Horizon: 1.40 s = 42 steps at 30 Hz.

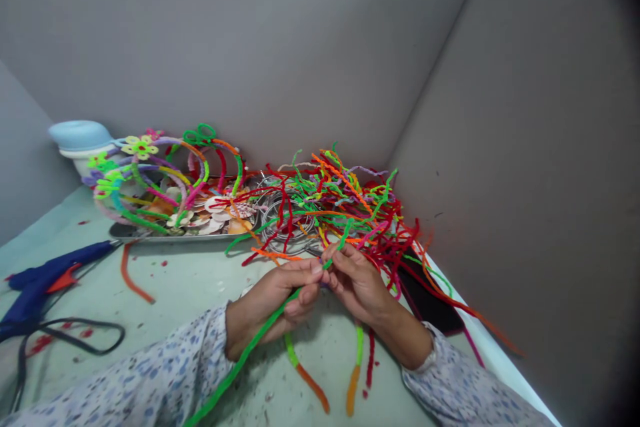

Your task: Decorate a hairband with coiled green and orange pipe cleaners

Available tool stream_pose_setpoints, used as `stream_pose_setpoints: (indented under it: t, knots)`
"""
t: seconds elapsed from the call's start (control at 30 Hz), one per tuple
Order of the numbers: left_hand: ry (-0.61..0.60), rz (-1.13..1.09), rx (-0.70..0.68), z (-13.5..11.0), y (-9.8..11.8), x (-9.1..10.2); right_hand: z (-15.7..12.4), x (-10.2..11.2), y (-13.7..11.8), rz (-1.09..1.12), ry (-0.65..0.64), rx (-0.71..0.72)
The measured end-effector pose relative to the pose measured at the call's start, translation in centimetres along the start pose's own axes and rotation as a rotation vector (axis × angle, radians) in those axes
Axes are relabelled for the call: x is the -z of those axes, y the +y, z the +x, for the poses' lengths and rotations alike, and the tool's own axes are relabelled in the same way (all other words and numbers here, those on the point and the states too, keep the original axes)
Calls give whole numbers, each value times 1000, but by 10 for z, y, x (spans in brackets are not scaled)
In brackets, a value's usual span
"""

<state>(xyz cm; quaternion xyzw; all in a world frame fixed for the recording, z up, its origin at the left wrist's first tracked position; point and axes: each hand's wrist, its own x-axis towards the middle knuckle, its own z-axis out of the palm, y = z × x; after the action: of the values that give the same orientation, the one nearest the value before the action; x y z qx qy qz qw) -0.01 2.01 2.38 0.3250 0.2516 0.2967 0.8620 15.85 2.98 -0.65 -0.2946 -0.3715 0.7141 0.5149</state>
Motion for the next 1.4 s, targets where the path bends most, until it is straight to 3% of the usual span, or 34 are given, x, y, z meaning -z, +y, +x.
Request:
stream_pose_setpoints:
  t: [0.33, 0.43, 0.53, 0.67, 0.93, 1.2, 1.4]
  knots:
    - [262, 515, -174, 10, -4, 10, 7, 6, -5, -184, 79, -54]
    - [242, 437, -172, 7, -2, 5, 7, 5, -7, -180, 108, -42]
    - [134, 223, -115, 4, -1, 0, 7, 5, -10, -68, 124, -3]
    - [51, 100, -40, 2, -2, -3, 6, 7, -14, -24, 60, -7]
    - [94, 271, -192, 8, -3, 1, 5, 6, -5, -160, -53, -74]
    - [295, 442, -191, 14, -4, 14, 10, 12, -5, -91, 71, 15]
    - [317, 583, -166, 12, -6, 10, 14, 14, -4, -177, 146, 37]
